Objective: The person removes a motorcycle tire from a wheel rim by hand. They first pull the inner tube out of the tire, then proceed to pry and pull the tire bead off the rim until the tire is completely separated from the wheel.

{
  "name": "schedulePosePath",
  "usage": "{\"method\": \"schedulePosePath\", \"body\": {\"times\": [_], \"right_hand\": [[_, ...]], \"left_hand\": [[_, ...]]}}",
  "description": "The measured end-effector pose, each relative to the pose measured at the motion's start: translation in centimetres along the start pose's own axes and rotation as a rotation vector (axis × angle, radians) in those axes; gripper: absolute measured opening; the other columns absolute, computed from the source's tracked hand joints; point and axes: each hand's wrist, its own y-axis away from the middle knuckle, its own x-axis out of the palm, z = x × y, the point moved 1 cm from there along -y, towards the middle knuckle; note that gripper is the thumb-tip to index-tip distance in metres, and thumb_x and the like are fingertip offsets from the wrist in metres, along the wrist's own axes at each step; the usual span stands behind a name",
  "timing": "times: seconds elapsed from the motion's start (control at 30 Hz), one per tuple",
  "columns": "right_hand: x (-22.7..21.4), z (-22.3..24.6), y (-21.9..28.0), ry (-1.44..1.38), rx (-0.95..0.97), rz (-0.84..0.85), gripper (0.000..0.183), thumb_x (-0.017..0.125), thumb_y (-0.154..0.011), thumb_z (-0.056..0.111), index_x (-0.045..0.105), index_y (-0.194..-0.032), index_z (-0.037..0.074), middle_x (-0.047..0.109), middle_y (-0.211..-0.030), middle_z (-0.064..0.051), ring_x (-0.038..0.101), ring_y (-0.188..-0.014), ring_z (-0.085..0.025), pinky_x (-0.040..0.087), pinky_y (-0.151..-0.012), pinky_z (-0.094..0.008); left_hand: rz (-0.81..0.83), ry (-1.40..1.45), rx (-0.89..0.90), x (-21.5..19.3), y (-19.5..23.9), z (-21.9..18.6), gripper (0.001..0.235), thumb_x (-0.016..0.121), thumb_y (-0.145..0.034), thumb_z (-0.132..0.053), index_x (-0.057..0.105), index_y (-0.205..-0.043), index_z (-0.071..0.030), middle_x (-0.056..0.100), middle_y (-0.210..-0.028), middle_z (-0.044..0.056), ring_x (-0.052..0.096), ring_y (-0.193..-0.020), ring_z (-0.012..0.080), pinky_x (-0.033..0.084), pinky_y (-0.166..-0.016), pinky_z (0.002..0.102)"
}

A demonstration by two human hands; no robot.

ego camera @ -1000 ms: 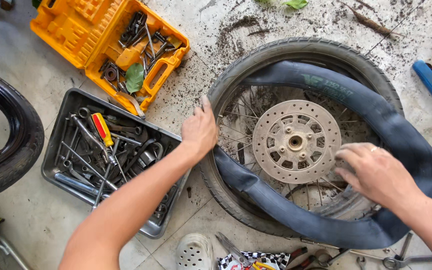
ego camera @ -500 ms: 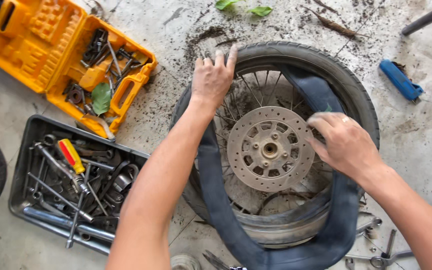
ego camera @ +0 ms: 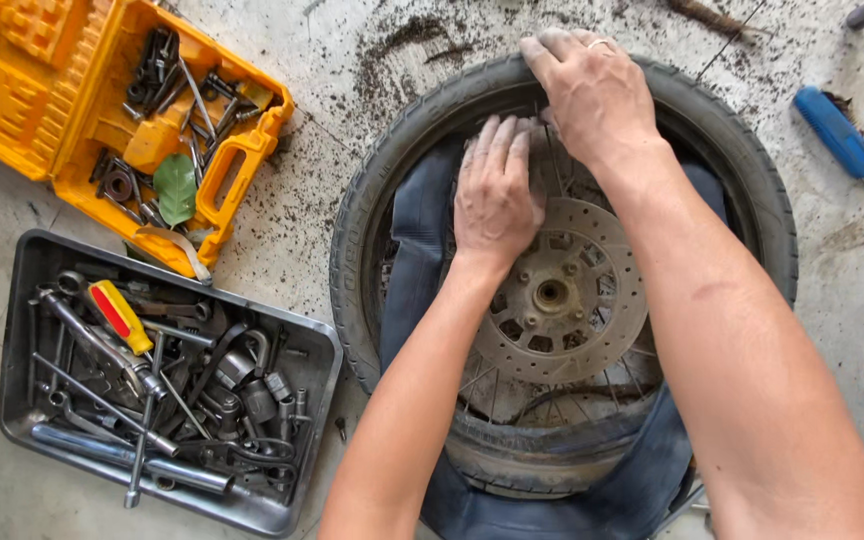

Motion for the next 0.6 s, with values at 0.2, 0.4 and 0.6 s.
{"method": "schedulePosePath", "body": {"times": [0.2, 0.4, 0.6], "right_hand": [[0.0, -3.4, 1.3, 0.278, 0.07, 0.121, 0.045, 0.063, -0.096, 0.008, 0.064, -0.14, 0.012, 0.072, -0.117, -0.013, 0.071, -0.094, -0.028, 0.064, -0.075, -0.038], [0.2, -6.4, 3.7, 0.366, 0.146, 0.256, 0.047, 0.078, -0.085, 0.047, 0.073, -0.125, 0.023, 0.076, -0.098, 0.001, 0.076, -0.082, -0.02, 0.066, -0.067, -0.036], [-0.9, -8.2, 4.6, 0.283, 0.171, 0.387, 0.056, 0.076, -0.082, 0.052, 0.07, -0.131, 0.026, 0.076, -0.113, 0.003, 0.075, -0.098, -0.024, 0.063, -0.075, -0.042]], "left_hand": [[0.228, -0.068, 0.091, 1.8, -1.0, 0.0, 0.055, 0.052, -0.097, -0.016, 0.049, -0.151, -0.004, 0.042, -0.162, 0.014, 0.038, -0.154, 0.0291, 0.038, -0.124, 0.047], [0.477, -0.157, 0.192, 3.5, -2.8, -0.9, 0.063, 0.039, -0.103, -0.036, 0.036, -0.157, -0.004, 0.036, -0.164, 0.017, 0.033, -0.154, 0.0327, 0.025, -0.127, 0.049], [0.677, -0.25, 0.305, 3.0, -4.5, -2.1, 0.074, 0.035, -0.105, -0.045, 0.015, -0.163, -0.003, 0.018, -0.17, 0.019, 0.018, -0.158, 0.0313, 0.01, -0.13, 0.044]]}}
